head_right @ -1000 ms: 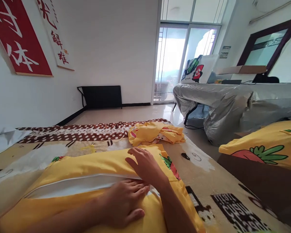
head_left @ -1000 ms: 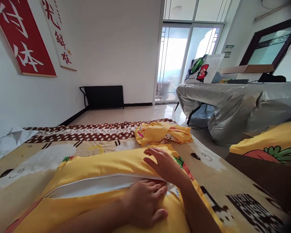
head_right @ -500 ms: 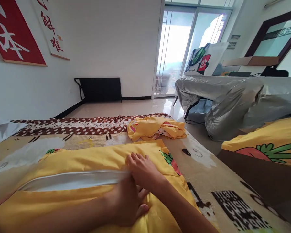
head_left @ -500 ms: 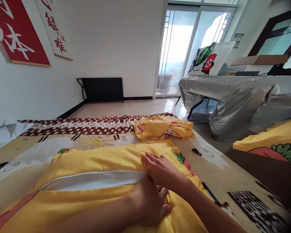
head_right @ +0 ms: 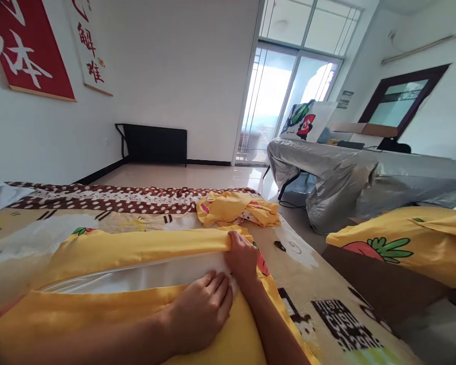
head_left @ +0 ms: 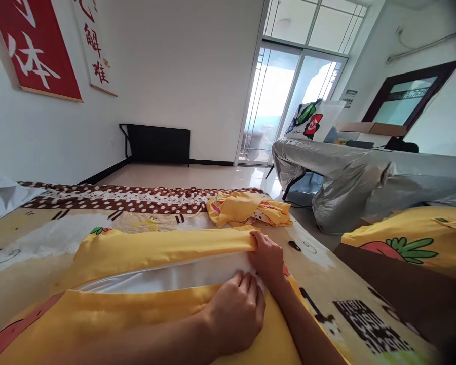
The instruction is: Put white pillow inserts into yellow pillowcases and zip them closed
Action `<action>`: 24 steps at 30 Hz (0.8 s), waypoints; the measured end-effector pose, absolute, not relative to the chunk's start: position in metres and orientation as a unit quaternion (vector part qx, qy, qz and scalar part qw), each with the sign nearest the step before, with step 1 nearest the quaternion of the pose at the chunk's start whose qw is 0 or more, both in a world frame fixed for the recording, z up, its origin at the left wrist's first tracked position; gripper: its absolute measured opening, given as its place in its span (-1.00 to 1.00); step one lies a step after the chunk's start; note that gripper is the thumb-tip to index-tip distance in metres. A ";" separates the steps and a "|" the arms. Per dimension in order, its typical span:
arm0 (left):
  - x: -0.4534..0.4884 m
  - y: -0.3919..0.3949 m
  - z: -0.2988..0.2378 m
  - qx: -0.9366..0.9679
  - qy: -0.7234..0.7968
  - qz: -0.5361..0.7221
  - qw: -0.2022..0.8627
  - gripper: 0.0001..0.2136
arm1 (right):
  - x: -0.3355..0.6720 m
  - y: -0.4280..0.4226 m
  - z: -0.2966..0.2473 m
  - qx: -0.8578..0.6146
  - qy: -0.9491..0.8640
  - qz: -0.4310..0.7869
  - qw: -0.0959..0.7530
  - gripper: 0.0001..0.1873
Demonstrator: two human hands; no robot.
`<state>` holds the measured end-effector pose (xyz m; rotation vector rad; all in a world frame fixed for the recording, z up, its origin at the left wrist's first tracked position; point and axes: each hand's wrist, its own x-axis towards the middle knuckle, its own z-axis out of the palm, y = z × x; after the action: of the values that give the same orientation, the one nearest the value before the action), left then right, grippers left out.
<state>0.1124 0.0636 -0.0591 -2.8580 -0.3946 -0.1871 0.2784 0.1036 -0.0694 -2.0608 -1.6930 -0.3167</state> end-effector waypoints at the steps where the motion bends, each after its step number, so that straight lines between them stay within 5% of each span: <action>1: 0.102 0.065 -0.054 -0.980 -0.148 -0.074 0.111 -0.49 | 0.280 0.104 -0.065 -0.751 -0.605 -0.109 0.242 -0.62; 7: 0.066 0.106 -0.060 -0.972 -0.201 -0.106 -0.060 -0.45 | 0.279 0.115 -0.024 -0.694 -0.644 0.053 0.318 -0.69; 13: 0.098 0.124 -0.068 -0.986 -0.148 -0.072 -0.022 -0.57 | 0.280 0.117 -0.010 -0.722 -0.643 -0.098 0.236 -0.61; 17: 0.121 0.132 -0.067 -0.962 -0.256 -0.078 -0.053 -0.55 | 0.284 0.117 -0.030 -0.704 -0.642 -0.175 0.247 -0.57; 24: 0.160 0.148 -0.085 -0.971 -0.227 -0.036 -0.065 -0.79 | 0.305 0.124 -0.049 -0.678 -0.686 -0.044 0.260 -0.51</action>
<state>0.1602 0.1482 -0.0850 -3.1840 -0.7432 -0.1191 0.3051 0.1238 -0.0489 -1.8373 -1.8573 -0.1201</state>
